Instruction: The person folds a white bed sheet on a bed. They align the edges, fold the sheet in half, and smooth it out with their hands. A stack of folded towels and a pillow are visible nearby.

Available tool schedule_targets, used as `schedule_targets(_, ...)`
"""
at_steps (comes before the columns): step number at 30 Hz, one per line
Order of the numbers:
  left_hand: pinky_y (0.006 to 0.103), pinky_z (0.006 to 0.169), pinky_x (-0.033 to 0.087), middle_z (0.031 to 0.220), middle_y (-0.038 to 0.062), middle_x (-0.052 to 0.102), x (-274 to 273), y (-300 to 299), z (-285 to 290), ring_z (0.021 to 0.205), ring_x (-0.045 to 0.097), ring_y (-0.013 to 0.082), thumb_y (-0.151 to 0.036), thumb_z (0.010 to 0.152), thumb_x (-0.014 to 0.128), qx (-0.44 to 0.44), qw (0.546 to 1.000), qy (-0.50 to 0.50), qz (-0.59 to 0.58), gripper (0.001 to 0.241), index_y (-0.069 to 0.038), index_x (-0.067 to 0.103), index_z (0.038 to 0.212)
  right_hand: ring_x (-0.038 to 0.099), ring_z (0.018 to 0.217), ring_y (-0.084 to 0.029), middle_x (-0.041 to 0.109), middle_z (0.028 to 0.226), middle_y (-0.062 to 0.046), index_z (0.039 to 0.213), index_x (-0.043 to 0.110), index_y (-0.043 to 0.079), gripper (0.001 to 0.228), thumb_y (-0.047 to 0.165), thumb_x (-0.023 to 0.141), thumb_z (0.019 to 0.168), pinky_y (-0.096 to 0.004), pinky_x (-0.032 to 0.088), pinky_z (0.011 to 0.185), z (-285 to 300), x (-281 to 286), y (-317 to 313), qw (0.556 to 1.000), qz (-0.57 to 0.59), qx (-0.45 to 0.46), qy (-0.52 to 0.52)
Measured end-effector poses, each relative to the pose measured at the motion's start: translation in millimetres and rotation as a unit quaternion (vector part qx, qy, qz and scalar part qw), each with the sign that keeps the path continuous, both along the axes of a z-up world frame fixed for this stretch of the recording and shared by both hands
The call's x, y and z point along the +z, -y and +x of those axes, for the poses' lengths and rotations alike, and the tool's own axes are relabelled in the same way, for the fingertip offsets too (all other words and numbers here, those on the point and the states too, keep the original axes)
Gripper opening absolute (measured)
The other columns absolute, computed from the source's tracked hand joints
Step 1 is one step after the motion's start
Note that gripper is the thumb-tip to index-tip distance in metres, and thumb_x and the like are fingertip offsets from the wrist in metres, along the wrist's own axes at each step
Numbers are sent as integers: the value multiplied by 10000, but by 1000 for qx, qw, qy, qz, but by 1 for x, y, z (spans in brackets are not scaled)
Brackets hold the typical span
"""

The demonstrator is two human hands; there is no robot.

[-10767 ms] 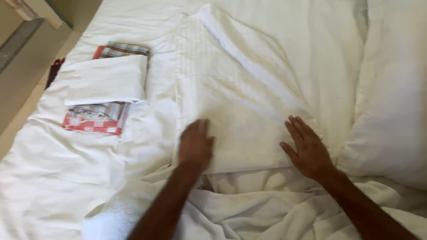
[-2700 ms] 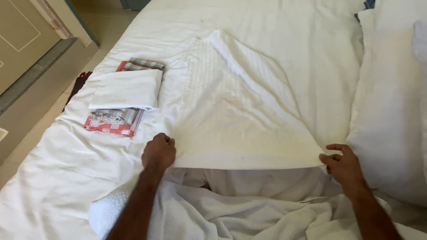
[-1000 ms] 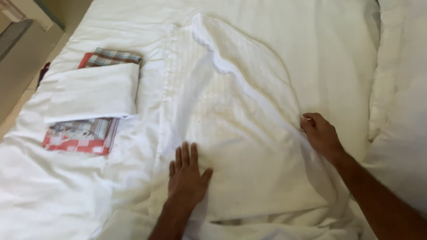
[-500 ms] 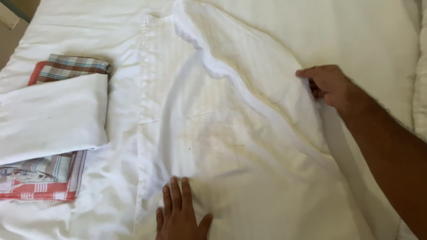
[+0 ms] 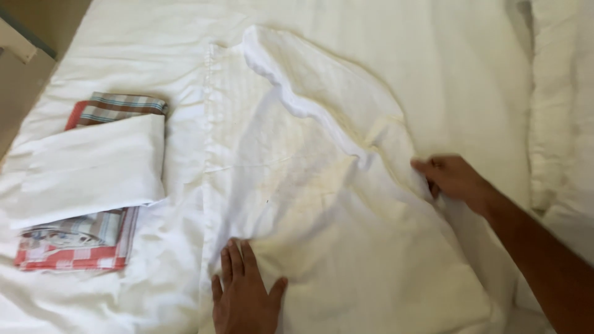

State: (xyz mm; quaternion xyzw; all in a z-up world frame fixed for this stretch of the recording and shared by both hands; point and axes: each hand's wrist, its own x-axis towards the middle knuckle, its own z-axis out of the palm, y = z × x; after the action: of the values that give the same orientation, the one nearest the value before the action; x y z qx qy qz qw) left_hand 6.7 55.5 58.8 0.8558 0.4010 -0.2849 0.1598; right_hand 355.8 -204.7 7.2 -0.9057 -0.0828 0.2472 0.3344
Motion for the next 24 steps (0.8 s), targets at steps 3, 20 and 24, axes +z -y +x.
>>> schedule_targets(3, 513, 1262, 116, 1724, 82, -75, 29, 4, -10, 1599, -58, 244, -591, 948, 612, 54, 998, 18, 23, 1028, -110, -6, 1614, 593, 592, -209, 673, 685, -110, 891, 726, -13, 476, 463, 732, 887, -373, 493, 577, -31, -33, 66, 997, 17, 16, -70)
schedule_targets(20, 458, 1010, 550, 1280, 158, 704, -1, -23, -60, 1195, 676, 328, -325, 1041, 561, 165, 982, 82, 36, 380, -73, 641, 1313, 647, 631, -226, 687, 701, -115, 883, 715, -45, 406, 359, 747, 901, -395, 540, 628, -130, -17, 136, 992, -80, 75, -62)
schedule_targets(24, 456, 998, 549, 1276, 140, 696, 4, -19, -65, 1179, 689, 301, -301, 1023, 571, 160, 985, 63, 26, 358, -84, 633, 1301, 642, 654, -217, 727, 711, -105, 900, 737, -11, 357, 344, 703, 923, -375, 542, 663, -137, 9, 135, 995, -40, 57, -78)
